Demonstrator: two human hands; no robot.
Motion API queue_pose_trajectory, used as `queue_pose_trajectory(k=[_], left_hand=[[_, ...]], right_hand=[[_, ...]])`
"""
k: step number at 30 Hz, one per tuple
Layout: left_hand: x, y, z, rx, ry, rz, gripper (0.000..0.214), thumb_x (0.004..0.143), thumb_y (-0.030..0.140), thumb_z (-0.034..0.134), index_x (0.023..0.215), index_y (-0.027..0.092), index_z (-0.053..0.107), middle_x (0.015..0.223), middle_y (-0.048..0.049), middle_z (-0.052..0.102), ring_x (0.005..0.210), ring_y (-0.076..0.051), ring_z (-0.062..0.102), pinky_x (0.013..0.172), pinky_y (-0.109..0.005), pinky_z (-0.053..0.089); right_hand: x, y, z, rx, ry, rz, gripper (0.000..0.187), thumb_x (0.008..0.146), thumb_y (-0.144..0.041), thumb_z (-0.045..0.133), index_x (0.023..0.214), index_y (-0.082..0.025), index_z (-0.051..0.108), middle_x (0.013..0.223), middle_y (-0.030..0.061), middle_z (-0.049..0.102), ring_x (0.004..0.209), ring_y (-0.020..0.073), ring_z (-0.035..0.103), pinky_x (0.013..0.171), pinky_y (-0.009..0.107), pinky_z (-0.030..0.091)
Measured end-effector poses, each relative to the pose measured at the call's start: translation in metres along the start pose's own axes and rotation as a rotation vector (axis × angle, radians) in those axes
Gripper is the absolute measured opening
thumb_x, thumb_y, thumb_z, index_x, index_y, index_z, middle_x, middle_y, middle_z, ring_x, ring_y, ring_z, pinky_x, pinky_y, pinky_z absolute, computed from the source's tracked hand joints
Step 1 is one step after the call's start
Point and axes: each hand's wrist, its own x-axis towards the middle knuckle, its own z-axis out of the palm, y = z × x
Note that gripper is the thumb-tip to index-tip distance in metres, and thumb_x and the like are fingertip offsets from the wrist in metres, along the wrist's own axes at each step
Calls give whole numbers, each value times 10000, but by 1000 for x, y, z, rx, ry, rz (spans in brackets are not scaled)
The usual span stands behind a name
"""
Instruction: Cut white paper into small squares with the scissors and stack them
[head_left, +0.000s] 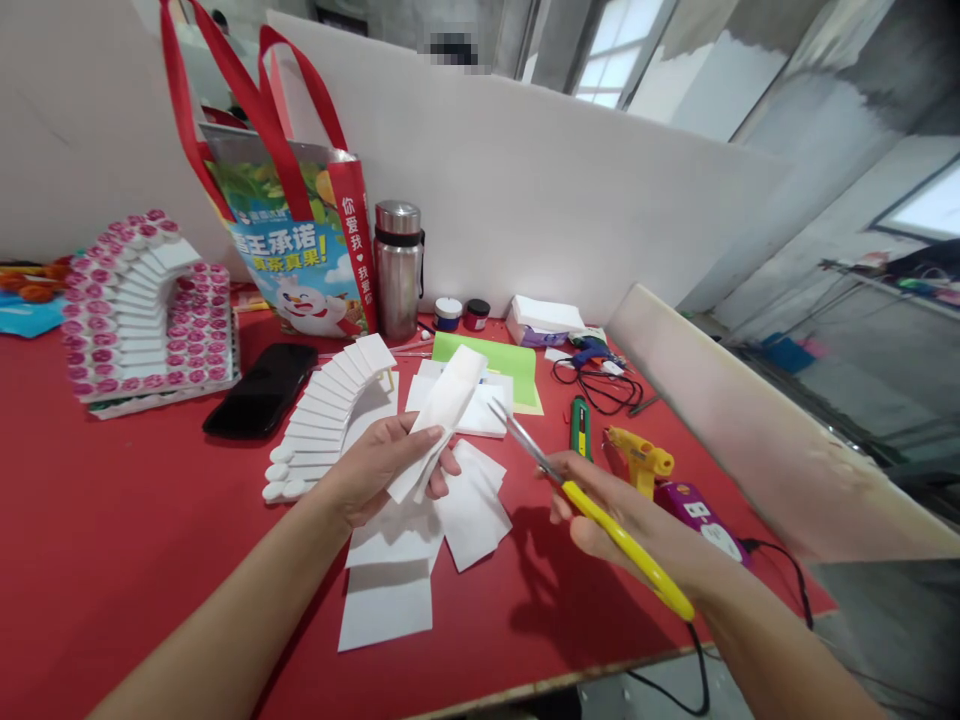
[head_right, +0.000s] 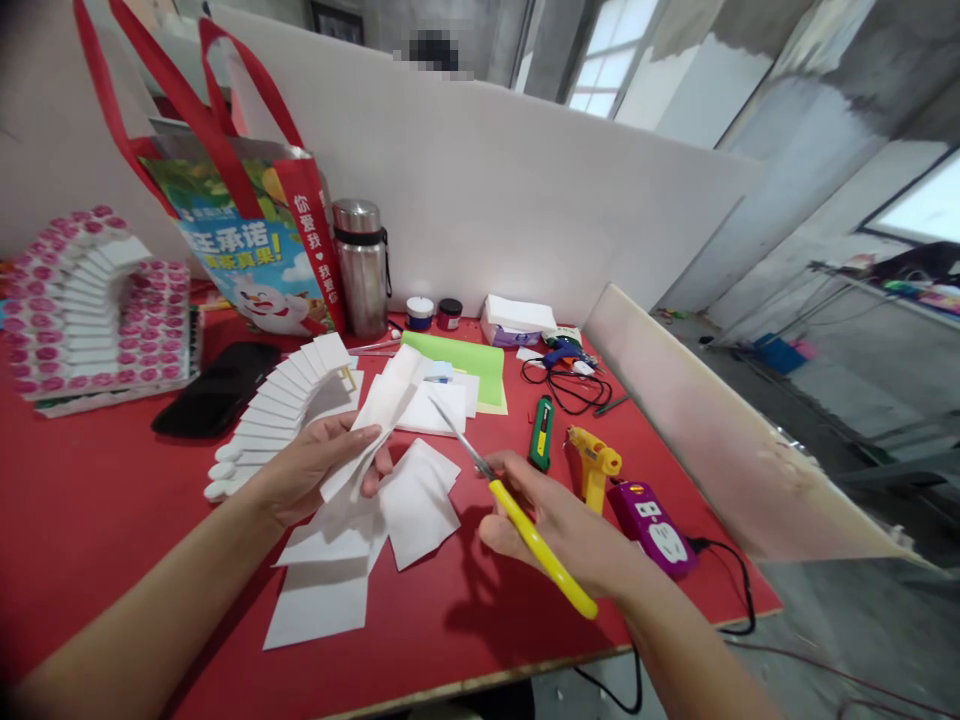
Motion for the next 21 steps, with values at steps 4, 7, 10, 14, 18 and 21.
queue_pose_trajectory(k=[4, 7, 10, 14, 18, 21], left_hand=[[1, -1, 6, -16, -16, 31, 286, 907, 397, 735, 857, 119, 692, 703, -77, 749, 558, -128, 681, 546, -200, 529], [1, -3, 9, -14, -34, 19, 276, 889, 387, 756, 868, 123, 676, 777, -96, 774, 599, -152, 714, 563, -219, 548], [1, -5, 11, -2, -59, 5, 282, 893, 391, 750, 871, 121, 672, 785, -107, 777, 610, -164, 723, 565, -228, 552], [1, -6, 12, 10, -84, -2, 296, 890, 408, 752, 891, 122, 676, 780, -104, 775, 623, -173, 734, 580, -237, 561], [1, -5, 12, 19, -82, -19, 317, 885, 421, 757, 901, 115, 677, 788, -109, 776, 636, -176, 741, 587, -241, 568], [1, -5, 12, 23, -82, -16, 312, 898, 413, 747, 916, 109, 675, 789, -109, 775, 641, -172, 741, 588, -237, 568]], right_hand=[[10, -11, 7, -167, -74, 3, 593, 788, -570, 780, 1244, -228, 619, 1014, 73, 687, 882, 241, 629, 758, 308, 512], [15, -14, 12, -170, -108, -15, 611, 788, -570, 779, 1265, -223, 620, 1044, 72, 697, 933, 258, 634, 783, 309, 510], [19, -13, 15, -117, -136, -3, 653, 779, -587, 786, 1291, -223, 607, 1042, 61, 692, 914, 243, 620, 772, 298, 501], [22, -13, 18, -35, -144, -33, 655, 785, -624, 773, 1277, -225, 607, 1015, 43, 664, 859, 205, 583, 750, 283, 486], [24, -14, 20, -8, -167, -51, 651, 788, -655, 759, 1239, -211, 606, 1000, 38, 639, 853, 191, 554, 755, 280, 477], [26, -13, 21, 2, -166, -51, 649, 777, -670, 761, 1210, -213, 605, 1004, 41, 636, 864, 196, 553, 768, 287, 474]])
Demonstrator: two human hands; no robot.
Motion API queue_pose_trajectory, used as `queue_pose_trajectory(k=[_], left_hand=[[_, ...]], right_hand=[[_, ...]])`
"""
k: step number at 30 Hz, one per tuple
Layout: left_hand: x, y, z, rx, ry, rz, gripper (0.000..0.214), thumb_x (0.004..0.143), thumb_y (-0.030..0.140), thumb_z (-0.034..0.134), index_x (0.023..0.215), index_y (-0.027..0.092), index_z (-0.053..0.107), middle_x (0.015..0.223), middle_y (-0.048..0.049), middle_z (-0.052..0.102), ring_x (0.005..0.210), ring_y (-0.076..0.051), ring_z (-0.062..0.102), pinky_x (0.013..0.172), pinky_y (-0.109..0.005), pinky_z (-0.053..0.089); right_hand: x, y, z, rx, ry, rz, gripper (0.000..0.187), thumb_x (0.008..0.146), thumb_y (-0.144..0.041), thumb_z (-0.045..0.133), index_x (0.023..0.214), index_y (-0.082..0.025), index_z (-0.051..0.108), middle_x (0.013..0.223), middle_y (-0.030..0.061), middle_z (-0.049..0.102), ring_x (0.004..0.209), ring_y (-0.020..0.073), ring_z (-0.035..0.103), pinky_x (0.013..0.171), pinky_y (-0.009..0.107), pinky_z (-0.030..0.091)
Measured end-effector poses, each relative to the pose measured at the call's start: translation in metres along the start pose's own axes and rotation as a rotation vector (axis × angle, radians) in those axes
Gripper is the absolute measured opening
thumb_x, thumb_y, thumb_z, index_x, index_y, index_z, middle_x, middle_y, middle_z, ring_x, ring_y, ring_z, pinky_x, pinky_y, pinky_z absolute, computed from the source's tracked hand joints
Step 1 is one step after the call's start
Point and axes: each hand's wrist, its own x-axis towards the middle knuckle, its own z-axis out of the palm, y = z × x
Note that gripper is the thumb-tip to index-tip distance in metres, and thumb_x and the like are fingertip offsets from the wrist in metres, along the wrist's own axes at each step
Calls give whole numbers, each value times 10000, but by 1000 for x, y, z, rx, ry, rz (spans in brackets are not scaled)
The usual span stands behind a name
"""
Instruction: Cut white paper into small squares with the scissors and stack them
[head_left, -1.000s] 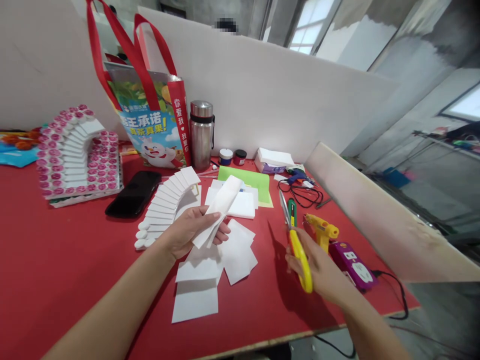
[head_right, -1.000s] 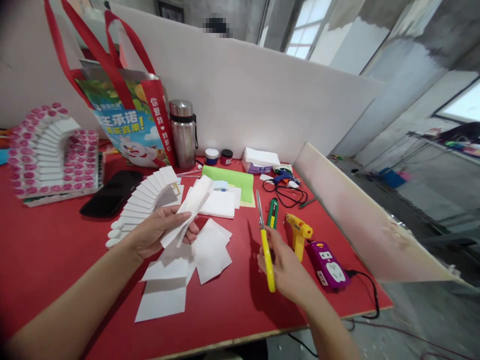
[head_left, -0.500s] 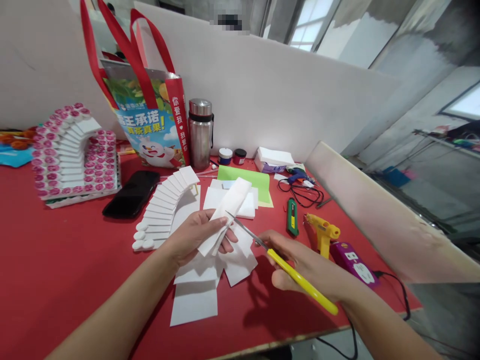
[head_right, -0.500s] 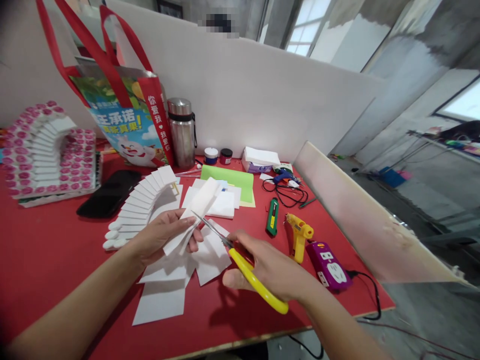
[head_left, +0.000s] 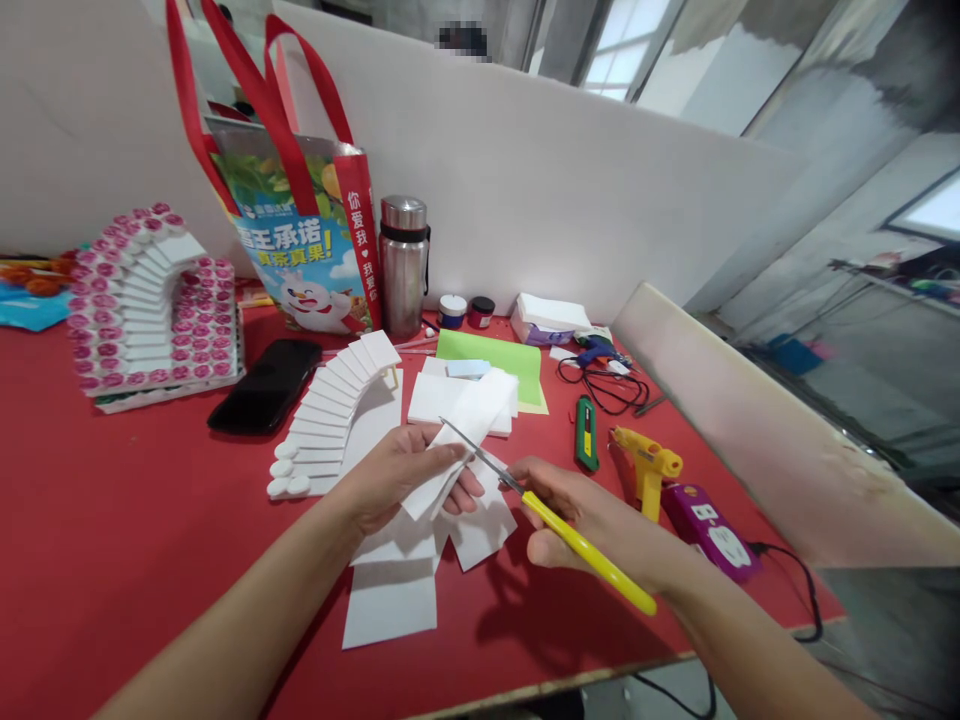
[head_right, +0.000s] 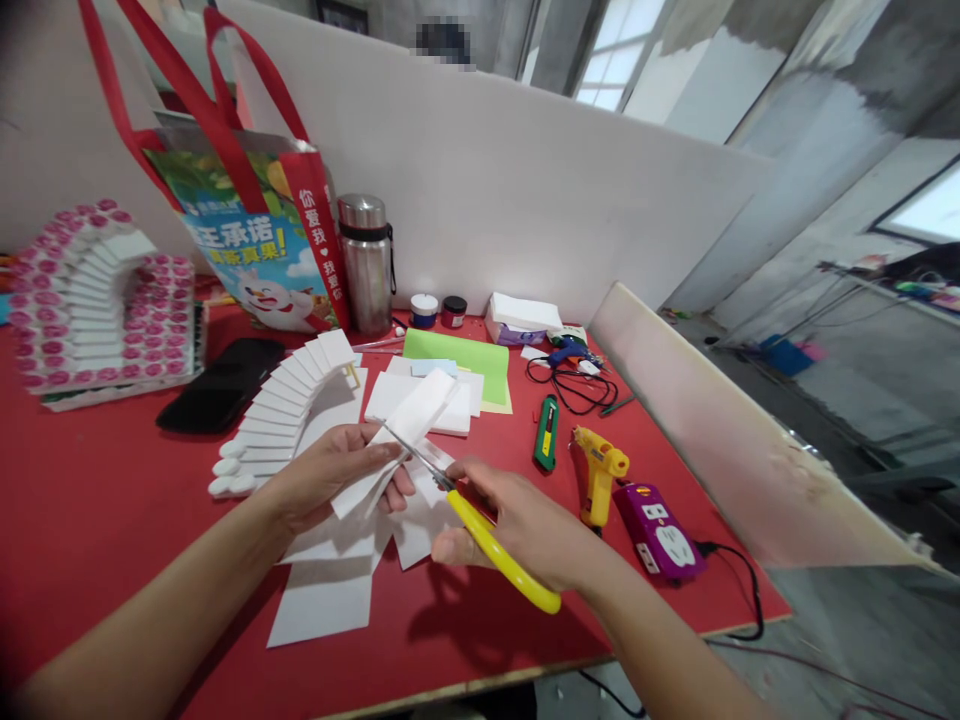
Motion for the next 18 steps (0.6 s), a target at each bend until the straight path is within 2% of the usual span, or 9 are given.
queue_pose_trajectory(k=[10, 18], left_hand=[[1, -2, -3, -30, 1, -3, 287, 912, 381, 739, 931, 104, 667, 786, -107, 774, 632, -166, 738, 580, -232, 572], [3, -5, -6, -65, -13, -4, 253, 924, 341, 729, 886, 96, 679, 770, -109, 769, 631, -169, 741, 581, -234, 573]], right_hand=[[6, 1, 2, 50, 35, 36, 579, 725, -648, 811, 1002, -181, 611, 837, -8, 535, 753, 150, 467, 680, 261, 418], [9, -1, 0, 0, 77, 49, 591, 667, -653, 842, 984, -178, 689, 782, 1, 592, 713, 157, 495, 624, 261, 389]])
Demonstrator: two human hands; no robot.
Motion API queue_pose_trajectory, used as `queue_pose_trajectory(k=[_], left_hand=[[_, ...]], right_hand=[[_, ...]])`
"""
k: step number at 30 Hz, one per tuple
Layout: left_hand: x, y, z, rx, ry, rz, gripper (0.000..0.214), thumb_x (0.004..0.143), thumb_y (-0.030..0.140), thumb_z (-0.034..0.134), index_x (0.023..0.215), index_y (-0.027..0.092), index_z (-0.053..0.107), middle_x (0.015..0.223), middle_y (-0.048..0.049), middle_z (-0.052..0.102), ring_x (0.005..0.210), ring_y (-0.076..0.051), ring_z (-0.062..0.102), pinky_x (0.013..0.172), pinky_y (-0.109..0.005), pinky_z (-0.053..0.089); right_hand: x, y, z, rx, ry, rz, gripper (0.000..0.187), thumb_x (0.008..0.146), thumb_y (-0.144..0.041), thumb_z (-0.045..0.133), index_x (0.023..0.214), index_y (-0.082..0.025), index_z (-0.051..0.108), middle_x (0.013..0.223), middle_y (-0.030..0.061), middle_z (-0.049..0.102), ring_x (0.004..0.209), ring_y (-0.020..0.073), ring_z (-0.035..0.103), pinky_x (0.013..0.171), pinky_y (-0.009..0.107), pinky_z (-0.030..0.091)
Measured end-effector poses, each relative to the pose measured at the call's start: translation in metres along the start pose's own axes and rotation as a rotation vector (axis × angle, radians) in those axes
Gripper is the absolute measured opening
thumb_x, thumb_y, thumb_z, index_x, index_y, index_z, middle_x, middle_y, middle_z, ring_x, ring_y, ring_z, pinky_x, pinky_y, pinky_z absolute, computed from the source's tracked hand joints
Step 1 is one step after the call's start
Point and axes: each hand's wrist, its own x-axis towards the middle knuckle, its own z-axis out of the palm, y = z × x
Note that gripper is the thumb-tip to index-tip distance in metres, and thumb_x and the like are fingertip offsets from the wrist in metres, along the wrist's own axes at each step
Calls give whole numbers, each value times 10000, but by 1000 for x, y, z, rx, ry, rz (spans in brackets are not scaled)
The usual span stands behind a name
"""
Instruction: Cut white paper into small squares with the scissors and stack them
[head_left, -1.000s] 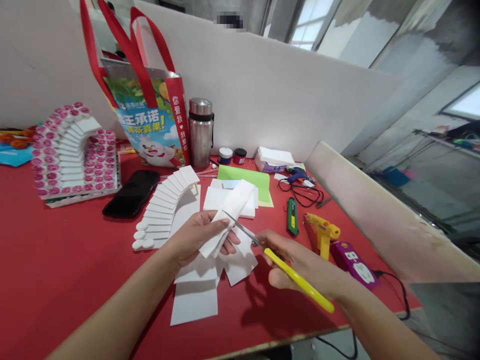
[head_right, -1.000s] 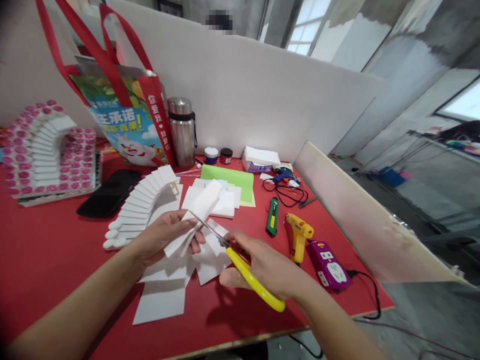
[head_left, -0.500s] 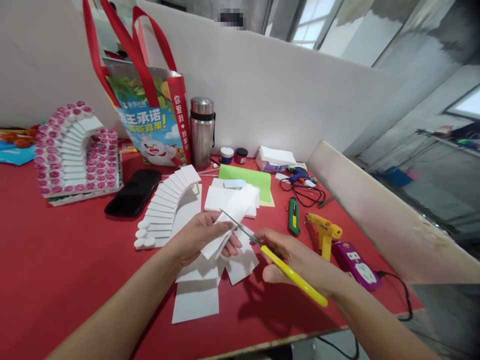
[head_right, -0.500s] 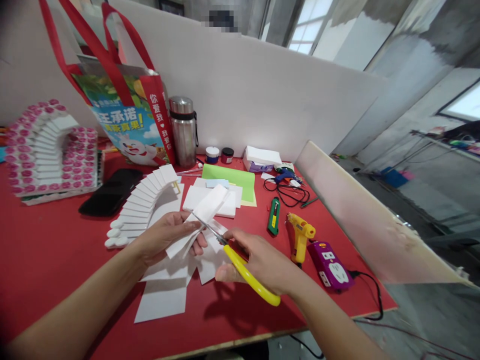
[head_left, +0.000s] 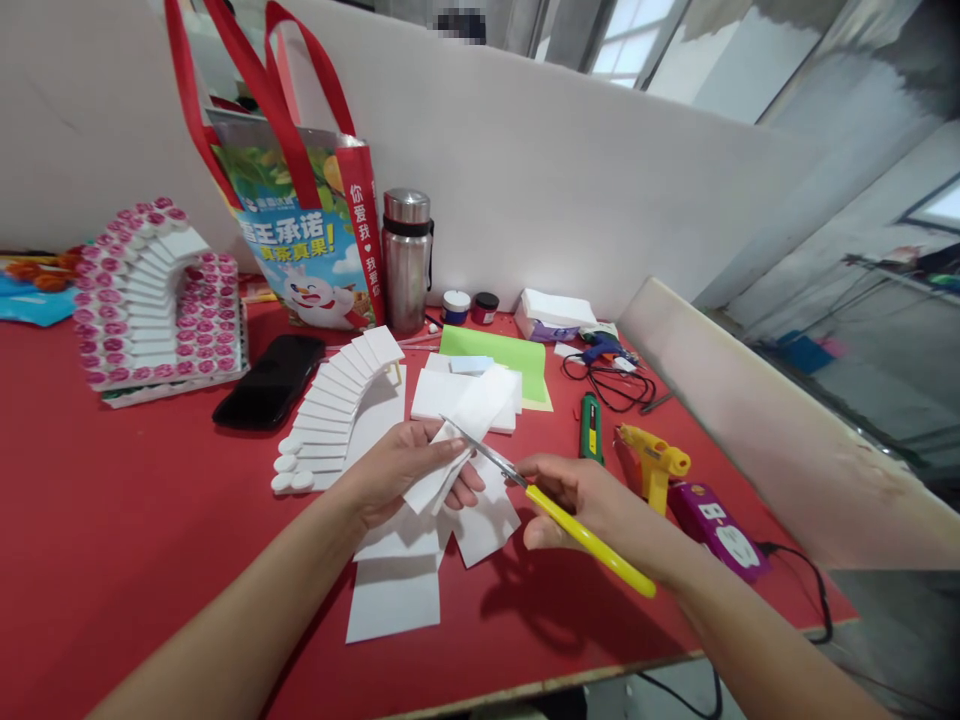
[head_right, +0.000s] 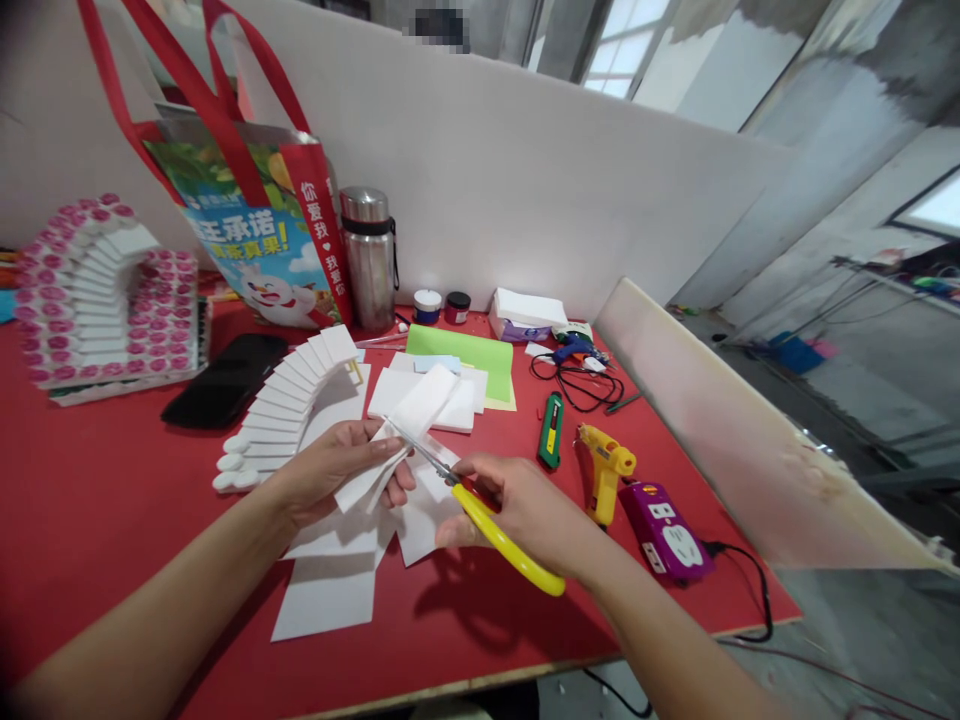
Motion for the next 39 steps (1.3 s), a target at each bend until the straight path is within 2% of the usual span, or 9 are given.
queue_pose_trajectory(k=[7, 12, 18, 23, 29, 32, 35, 37, 39], left_hand=[[-1, 1, -1, -1, -21, -6, 248, 936, 334, 712, 893, 91, 692, 777, -115, 769, 639, -167, 740, 587, -229, 570], [-2, 1, -2, 7, -56, -19, 257, 936, 337, 709, 887, 85, 711, 791, -126, 777, 647, -170, 746, 604, -235, 583], [-7, 3, -5, -17, -219, -75, 241, 924, 310, 719, 829, 88, 732, 797, -142, 794, 633, -185, 760, 585, -226, 589], [-14, 8, -11, 16, -322, -140, 212, 901, 304, 739, 874, 96, 772, 844, -164, 803, 622, -210, 760, 569, -258, 589], [-24, 19, -16, 140, -380, -191, 214, 835, 357, 800, 867, 146, 802, 804, -155, 798, 645, -254, 758, 609, -340, 598], [-23, 18, -15, 108, -258, -55, 251, 816, 399, 814, 862, 154, 787, 750, -127, 789, 584, -228, 730, 558, -310, 566], [-20, 17, -11, 146, -1, 198, 289, 867, 441, 761, 864, 151, 759, 711, -89, 771, 586, -166, 682, 572, -252, 527], [-17, 16, -9, 267, 73, 255, 312, 922, 461, 692, 895, 157, 751, 792, -85, 781, 668, -158, 675, 649, -255, 534], [-14, 15, -8, 464, 125, 264, 315, 951, 473, 643, 1002, 181, 748, 948, -82, 785, 807, -185, 692, 753, -289, 546]], right_hand=[[5, 11, -1, 22, 5, 11, 473, 711, -558, 851, 926, -167, 697, 685, -36, 540, 644, 122, 434, 575, 241, 341], [2, 20, 0, 71, 10, 28, 429, 732, -516, 852, 954, -177, 713, 733, -16, 641, 673, 135, 502, 607, 241, 384], [-12, 18, 1, 116, -40, 15, 333, 755, -468, 852, 907, -193, 741, 765, -13, 690, 717, 145, 566, 670, 236, 430], [-23, 16, 6, 126, -37, 58, 416, 711, -524, 865, 923, -187, 743, 800, 4, 672, 712, 153, 548, 645, 248, 430], [-28, 16, 4, 110, 24, -3, 607, 606, -655, 871, 947, -184, 697, 650, -32, 521, 587, 125, 432, 545, 257, 367], [-28, 16, -2, -57, 231, -25, 596, 698, -705, 775, 993, -197, 672, 635, -30, 512, 539, 126, 412, 504, 267, 333], [-19, 18, -7, -442, 509, 69, 387, 871, -548, 662, 1050, -206, 669, 715, 32, 638, 647, 205, 587, 603, 309, 423], [-6, 22, -7, -725, 587, 202, 307, 929, -411, 582, 1111, -178, 665, 799, 100, 710, 765, 281, 679, 670, 350, 456], [11, 29, -6, -940, 571, 338, 301, 954, -331, 501, 1107, -129, 662, 844, 174, 735, 820, 342, 718, 666, 375, 459]])
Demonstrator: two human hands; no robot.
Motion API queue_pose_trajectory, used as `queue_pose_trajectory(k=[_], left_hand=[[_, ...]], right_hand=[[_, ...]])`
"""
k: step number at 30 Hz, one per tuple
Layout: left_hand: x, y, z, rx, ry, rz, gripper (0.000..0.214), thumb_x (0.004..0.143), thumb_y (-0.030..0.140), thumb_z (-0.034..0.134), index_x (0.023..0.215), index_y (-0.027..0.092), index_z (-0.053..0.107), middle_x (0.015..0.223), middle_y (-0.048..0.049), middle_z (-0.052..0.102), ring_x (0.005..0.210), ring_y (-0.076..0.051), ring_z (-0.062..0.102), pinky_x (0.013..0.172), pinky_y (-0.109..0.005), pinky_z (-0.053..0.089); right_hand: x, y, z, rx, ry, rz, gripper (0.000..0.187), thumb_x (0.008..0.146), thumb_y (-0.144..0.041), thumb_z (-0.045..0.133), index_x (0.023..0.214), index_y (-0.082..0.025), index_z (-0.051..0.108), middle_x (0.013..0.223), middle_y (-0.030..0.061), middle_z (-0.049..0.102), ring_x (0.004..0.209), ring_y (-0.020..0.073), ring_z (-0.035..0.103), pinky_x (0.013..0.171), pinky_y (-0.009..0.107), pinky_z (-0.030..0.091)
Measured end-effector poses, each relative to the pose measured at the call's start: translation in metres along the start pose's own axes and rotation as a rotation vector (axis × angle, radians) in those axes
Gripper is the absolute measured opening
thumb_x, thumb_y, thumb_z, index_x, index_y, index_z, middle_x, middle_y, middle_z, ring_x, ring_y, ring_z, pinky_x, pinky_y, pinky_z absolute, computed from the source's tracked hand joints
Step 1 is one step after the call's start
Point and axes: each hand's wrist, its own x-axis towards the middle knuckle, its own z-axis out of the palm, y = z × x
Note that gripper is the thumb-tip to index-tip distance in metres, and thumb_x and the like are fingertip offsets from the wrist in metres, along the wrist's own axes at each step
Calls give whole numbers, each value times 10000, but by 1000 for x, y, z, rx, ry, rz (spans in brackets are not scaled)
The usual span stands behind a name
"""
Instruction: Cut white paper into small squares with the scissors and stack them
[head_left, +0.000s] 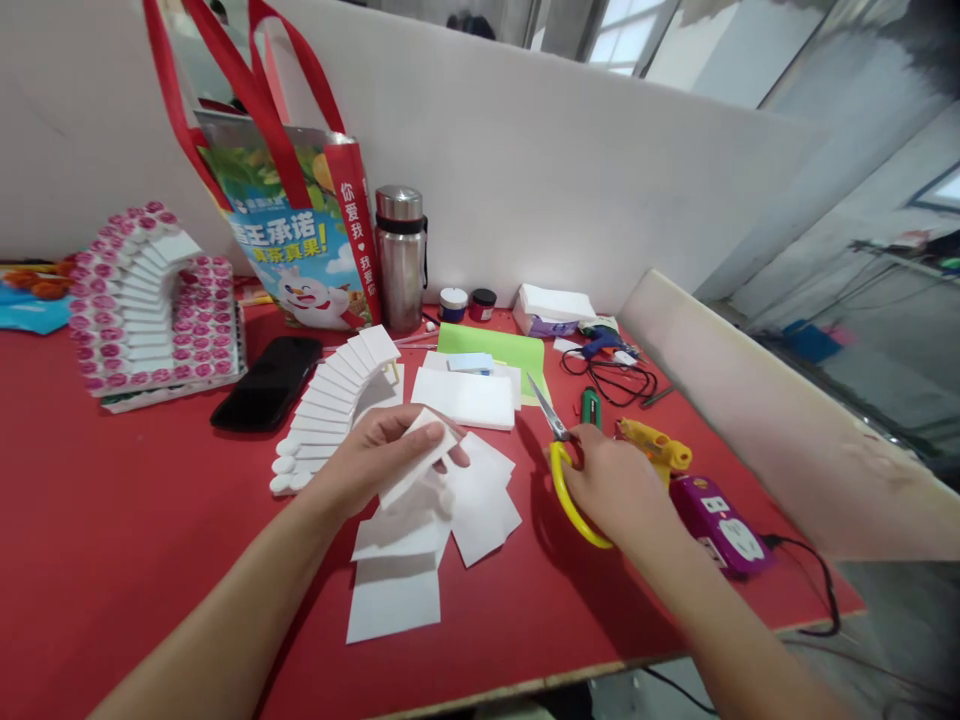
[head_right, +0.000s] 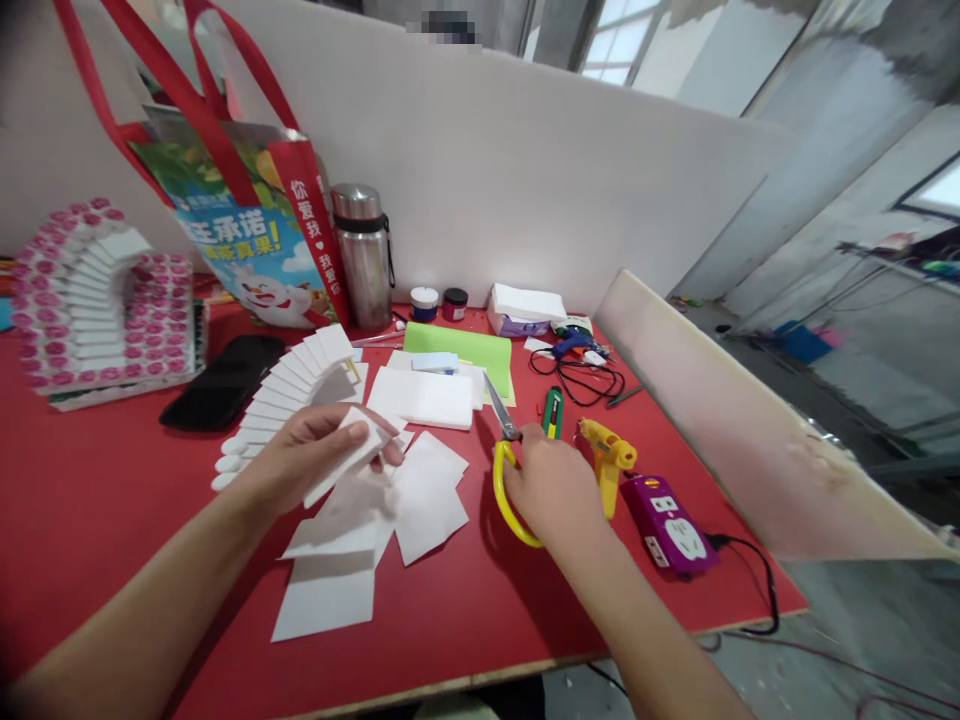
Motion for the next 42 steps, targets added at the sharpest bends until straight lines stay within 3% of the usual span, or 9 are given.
queue_pose_trajectory(k=[5, 9, 12, 16, 21, 26, 29, 36, 42], left_hand=[[7, -13, 3, 765, 82, 236, 321, 960, 326, 614, 1249, 197, 671, 1264, -127, 709, 1220, -304, 611, 1055, -466, 442], [11, -21, 2, 1015, 0, 316, 213, 953, 276, 612, 1119, 188, 713, 1259, -141, 704, 1226, -331, 602, 1050, -507, 423], [10, -22, 2, 996, -85, 257, 205, 964, 341, 615, 913, 180, 732, 1034, -112, 748, 1017, -275, 665, 918, -412, 474], [9, -20, 5, 952, -112, 151, 307, 952, 428, 629, 795, 179, 716, 818, -72, 725, 826, -225, 643, 745, -334, 447], [11, -24, 4, 984, -88, 181, 331, 963, 448, 602, 844, 163, 722, 833, -82, 725, 821, -231, 648, 746, -337, 428], [12, -27, 3, 954, -19, 230, 317, 980, 416, 576, 846, 168, 723, 837, -87, 734, 844, -239, 661, 766, -338, 431], [11, -22, 5, 866, 67, 252, 298, 983, 365, 564, 804, 182, 717, 790, -70, 718, 790, -210, 645, 730, -310, 432], [11, -19, 7, 779, 83, 278, 325, 988, 367, 538, 792, 190, 727, 722, -53, 684, 698, -179, 603, 663, -281, 429], [12, -27, 7, 875, 25, 308, 322, 992, 357, 526, 797, 197, 726, 714, -63, 683, 719, -192, 618, 699, -294, 435]], right_hand=[[22, -9, 17, -205, -108, 12, 291, 978, -244, 419, 1034, -101, 666, 885, 218, 748, 851, 331, 751, 650, 353, 464], [28, -16, 1, -238, -199, -57, 244, 970, -302, 515, 1019, -134, 685, 969, 201, 750, 908, 328, 740, 678, 353, 479], [41, -31, -6, -214, -99, -214, 239, 986, -300, 532, 1070, -136, 685, 1070, 193, 723, 950, 316, 721, 721, 354, 486], [74, -51, 9, 40, 8, -447, 275, 953, -297, 655, 1172, -131, 654, 1249, 172, 637, 1090, 270, 654, 873, 328, 479], [109, -50, 27, 281, -99, -384, 246, 799, -215, 819, 986, -142, 677, 1052, 79, 642, 838, 164, 610, 795, 274, 463], [109, -45, 25, 321, -67, -440, 26, 844, -150, 717, 835, -158, 694, 908, 34, 643, 797, 143, 585, 768, 249, 434], [105, -48, 22, 327, -35, -453, 75, 841, -103, 660, 792, -151, 691, 909, 50, 648, 791, 149, 581, 761, 253, 425], [126, -57, 27, 340, 11, -409, 267, 872, -222, 701, 1122, -127, 693, 1101, 96, 667, 845, 165, 603, 785, 271, 450], [136, -67, 28, 273, -39, -414, 279, 845, -191, 732, 1117, -129, 732, 1048, 104, 679, 912, 193, 628, 854, 283, 453]])
